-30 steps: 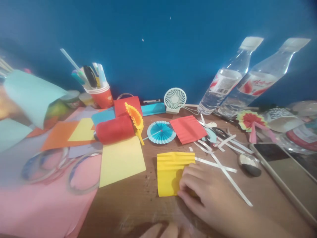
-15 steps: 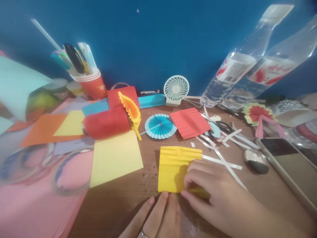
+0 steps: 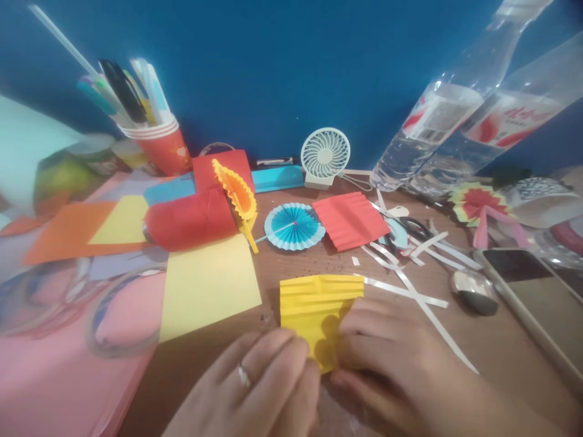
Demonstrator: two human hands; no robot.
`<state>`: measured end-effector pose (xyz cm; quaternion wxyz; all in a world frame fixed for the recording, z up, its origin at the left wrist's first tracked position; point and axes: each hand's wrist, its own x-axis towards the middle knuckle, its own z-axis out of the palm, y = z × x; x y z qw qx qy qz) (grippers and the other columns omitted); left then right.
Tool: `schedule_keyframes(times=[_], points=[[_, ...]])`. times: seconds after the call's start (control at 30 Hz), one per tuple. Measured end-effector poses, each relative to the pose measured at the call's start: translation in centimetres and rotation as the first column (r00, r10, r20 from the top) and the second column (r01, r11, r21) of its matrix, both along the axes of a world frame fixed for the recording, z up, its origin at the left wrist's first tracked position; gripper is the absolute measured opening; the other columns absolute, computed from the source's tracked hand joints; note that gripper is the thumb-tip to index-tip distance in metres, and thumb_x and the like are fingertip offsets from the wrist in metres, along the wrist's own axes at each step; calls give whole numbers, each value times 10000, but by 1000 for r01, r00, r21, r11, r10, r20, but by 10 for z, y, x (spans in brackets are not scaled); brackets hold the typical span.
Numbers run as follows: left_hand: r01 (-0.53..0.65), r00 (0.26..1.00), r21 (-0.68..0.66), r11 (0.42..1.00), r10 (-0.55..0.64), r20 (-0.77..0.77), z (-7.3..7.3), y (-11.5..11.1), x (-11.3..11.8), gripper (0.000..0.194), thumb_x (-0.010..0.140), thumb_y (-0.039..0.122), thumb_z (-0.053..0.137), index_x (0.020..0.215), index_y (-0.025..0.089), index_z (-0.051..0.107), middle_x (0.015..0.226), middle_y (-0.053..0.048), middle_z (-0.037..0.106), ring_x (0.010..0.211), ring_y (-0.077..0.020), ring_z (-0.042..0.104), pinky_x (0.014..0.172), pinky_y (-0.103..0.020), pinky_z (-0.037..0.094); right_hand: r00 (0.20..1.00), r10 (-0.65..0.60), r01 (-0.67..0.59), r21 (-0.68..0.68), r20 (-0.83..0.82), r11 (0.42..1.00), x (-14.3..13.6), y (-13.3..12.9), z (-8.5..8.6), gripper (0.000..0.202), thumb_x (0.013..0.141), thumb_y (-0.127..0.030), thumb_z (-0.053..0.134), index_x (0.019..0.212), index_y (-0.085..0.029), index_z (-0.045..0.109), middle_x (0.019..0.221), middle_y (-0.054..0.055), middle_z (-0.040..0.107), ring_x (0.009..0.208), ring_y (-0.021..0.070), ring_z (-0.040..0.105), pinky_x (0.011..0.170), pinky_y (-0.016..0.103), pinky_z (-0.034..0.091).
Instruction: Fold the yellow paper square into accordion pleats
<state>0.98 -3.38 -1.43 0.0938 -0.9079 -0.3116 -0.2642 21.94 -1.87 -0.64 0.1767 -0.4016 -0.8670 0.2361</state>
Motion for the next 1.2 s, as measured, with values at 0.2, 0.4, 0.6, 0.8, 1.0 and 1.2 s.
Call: schedule_keyframes(times=[0.2, 0.4, 0.6, 0.8, 1.0, 1.2], points=[[-8, 992, -217, 976, -20, -127, 12, 20, -3, 281, 883, 347, 393, 813, 216, 631, 831, -30, 650, 854, -192, 612, 766, -332, 498, 999, -39, 39, -6, 3, 999, 2, -2, -1, 183, 726, -212, 652, 660, -221, 481, 678, -18, 530, 638, 137, 485, 545, 272, 379], [30, 995, -228, 973, -51, -86, 11, 20, -4, 246, 854, 147, 386, 852, 226, 618, 869, -1, 664, 922, -182, 606, 835, -331, 473, 1000, -15, 15, 55, -1, 998, 1, -4, 0, 154, 804, -121, 505, 682, -215, 508, 671, 5, 528, 642, 152, 467, 555, 291, 370], [55, 984, -474, 879, 34, 177, 15, 10, -6, 100, 826, 218, 536, 925, 225, 522, 895, 5, 660, 888, -148, 614, 817, -248, 484, 961, -140, 172, 119, -241, 978, -5, -11, 5, 167, 813, -52, 467, 854, -206, 515, 772, 20, 605, 698, 145, 534, 640, 281, 451], [76, 931, -838, 540, 263, 254, 17, 7, -7, 88, 843, 199, 467, 846, 275, 512, 671, 78, 601, 562, -78, 593, 481, -136, 456, 908, -18, 105, 184, -420, 977, -9, -16, 3, 152, 815, -32, 527, 885, -166, 546, 770, 38, 617, 695, 137, 557, 617, 259, 455], [281, 841, -845, 455, 307, 445, 25, 7, -2, 110, 764, 162, 503, 813, 245, 556, 720, 41, 614, 623, -101, 598, 542, -160, 489, 954, 106, 8, 378, -281, 926, -8, -21, 4, 116, 836, -56, 504, 875, -150, 561, 769, 68, 614, 666, 163, 530, 582, 305, 433], [214, 837, -836, 505, 347, 424, 17, 8, -3, 47, 766, 207, 564, 732, 228, 589, 696, 25, 620, 638, -120, 591, 580, -202, 478, 899, -102, 241, 288, -425, 927, -11, -21, 2, 294, 767, -102, 609, 1045, -163, 537, 868, 49, 652, 773, 143, 599, 694, 251, 483]])
